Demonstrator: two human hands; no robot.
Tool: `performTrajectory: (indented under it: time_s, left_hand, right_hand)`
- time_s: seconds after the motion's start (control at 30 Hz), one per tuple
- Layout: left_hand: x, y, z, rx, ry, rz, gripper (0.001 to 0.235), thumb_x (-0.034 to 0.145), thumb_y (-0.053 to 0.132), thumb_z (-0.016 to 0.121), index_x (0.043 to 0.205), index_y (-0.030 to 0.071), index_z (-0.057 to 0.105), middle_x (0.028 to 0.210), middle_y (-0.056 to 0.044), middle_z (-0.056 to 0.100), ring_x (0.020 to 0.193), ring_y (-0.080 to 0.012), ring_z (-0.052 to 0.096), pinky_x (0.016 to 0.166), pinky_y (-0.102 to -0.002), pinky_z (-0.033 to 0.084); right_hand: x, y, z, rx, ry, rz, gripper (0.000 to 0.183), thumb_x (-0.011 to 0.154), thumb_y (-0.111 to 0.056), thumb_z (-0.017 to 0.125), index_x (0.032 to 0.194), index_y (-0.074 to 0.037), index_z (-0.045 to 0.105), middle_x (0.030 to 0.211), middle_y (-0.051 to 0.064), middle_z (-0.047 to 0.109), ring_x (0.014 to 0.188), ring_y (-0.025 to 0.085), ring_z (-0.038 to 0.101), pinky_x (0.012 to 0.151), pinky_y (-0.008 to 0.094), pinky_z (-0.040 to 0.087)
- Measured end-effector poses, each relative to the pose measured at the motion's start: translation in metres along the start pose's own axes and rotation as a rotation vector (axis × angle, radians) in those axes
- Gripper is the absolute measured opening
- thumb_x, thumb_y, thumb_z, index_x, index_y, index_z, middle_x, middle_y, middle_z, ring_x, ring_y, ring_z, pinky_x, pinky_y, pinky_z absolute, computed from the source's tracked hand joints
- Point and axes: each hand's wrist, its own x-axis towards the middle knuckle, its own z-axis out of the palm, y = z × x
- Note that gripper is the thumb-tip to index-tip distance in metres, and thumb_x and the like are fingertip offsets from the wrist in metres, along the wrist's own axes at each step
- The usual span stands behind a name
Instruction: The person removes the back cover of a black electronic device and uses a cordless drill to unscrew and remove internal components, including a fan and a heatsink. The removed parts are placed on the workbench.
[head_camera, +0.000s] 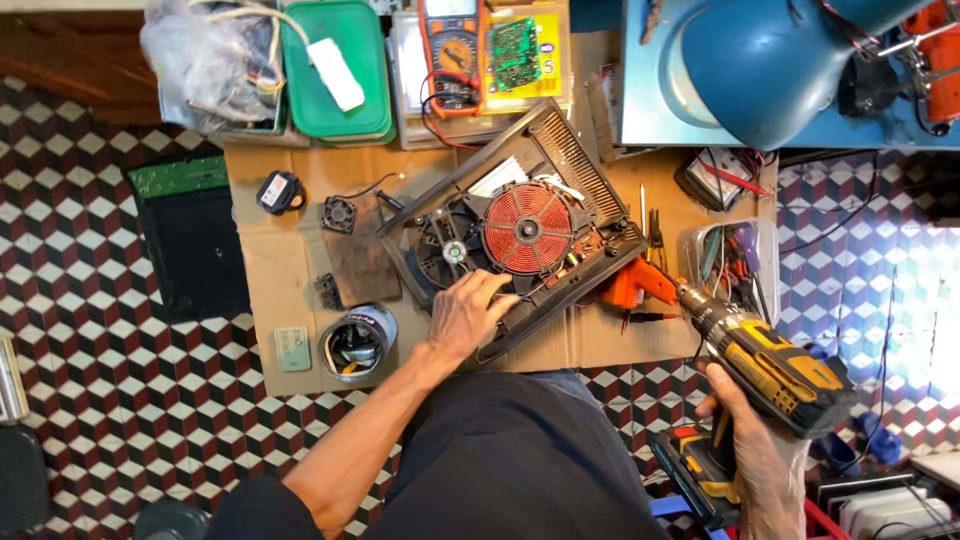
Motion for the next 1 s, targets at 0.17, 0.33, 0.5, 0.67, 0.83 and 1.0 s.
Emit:
performTrajectory:
  time_s: [0.17,0.33,0.5,0.67,0.83,1.0]
  left_hand:
    - [0.054,0.010,0.032,0.233,0.015,-0.011,0.104,0.069,0.053,0.087,0.152,0.009,0.041,0.150,-0.022,0.045,0.141,-0.0397,0.039,0.114,-0.055,0.030]
    - [0.100,0.025,0.064,0.395,-0.118,-0.132,0.144,0.051,0.065,0.092,0.161,0.012,0.015,0.164,-0.030,0.014,0.153,-0.0480,0.011,0.123,-0.064,0.003]
    - [0.093,0.027,0.073,0.372,-0.073,-0.173,0.145,0.047,0.057,0.096,0.159,0.012,0.016,0.164,-0.028,0.009,0.153,-0.0487,0.010,0.120,-0.068,0.004]
    - [0.090,0.024,0.070,0.336,0.033,-0.044,0.141,0.050,0.046,0.098,0.161,0.016,0.018,0.164,-0.027,0.016,0.148,-0.0506,0.022,0.122,-0.064,0.014]
    - [0.086,0.035,0.068,0.322,-0.005,0.116,0.132,0.068,0.033,0.093,0.173,0.019,0.015,0.172,-0.025,0.025,0.143,-0.0360,0.040,0.128,-0.055,0.024]
    - [0.051,0.060,0.063,0.098,0.069,0.164,0.099,0.065,0.041,0.090,0.145,0.007,0.043,0.146,-0.025,0.046,0.139,-0.0430,0.043,0.119,-0.060,0.024]
  right_hand:
    - [0.001,0.010,0.000,0.095,0.014,0.005,0.032,0.091,-0.007,0.073,0.121,0.001,0.067,0.102,0.015,0.074,0.065,0.014,0.064,0.060,0.026,0.055]
    - [-0.003,0.009,0.007,0.173,0.016,0.025,0.035,0.089,-0.006,0.072,0.123,0.000,0.066,0.103,0.016,0.075,0.065,0.014,0.064,0.059,0.026,0.055]
    - [-0.001,0.011,0.011,0.180,-0.002,0.062,0.033,0.089,-0.007,0.072,0.120,0.000,0.067,0.101,0.016,0.074,0.064,0.014,0.064,0.058,0.028,0.056]
    - [-0.002,0.009,0.011,0.149,0.004,0.090,0.033,0.087,-0.007,0.073,0.119,0.000,0.067,0.100,0.014,0.075,0.062,0.014,0.063,0.056,0.028,0.054]
    - [-0.002,0.008,0.013,0.163,-0.001,0.083,0.031,0.088,-0.008,0.074,0.118,0.001,0.069,0.099,0.014,0.075,0.063,0.013,0.062,0.057,0.026,0.052]
    - [-0.004,0.004,0.010,0.138,-0.003,0.105,0.028,0.089,-0.009,0.073,0.116,-0.001,0.070,0.099,0.012,0.075,0.063,0.012,0.062,0.056,0.026,0.052]
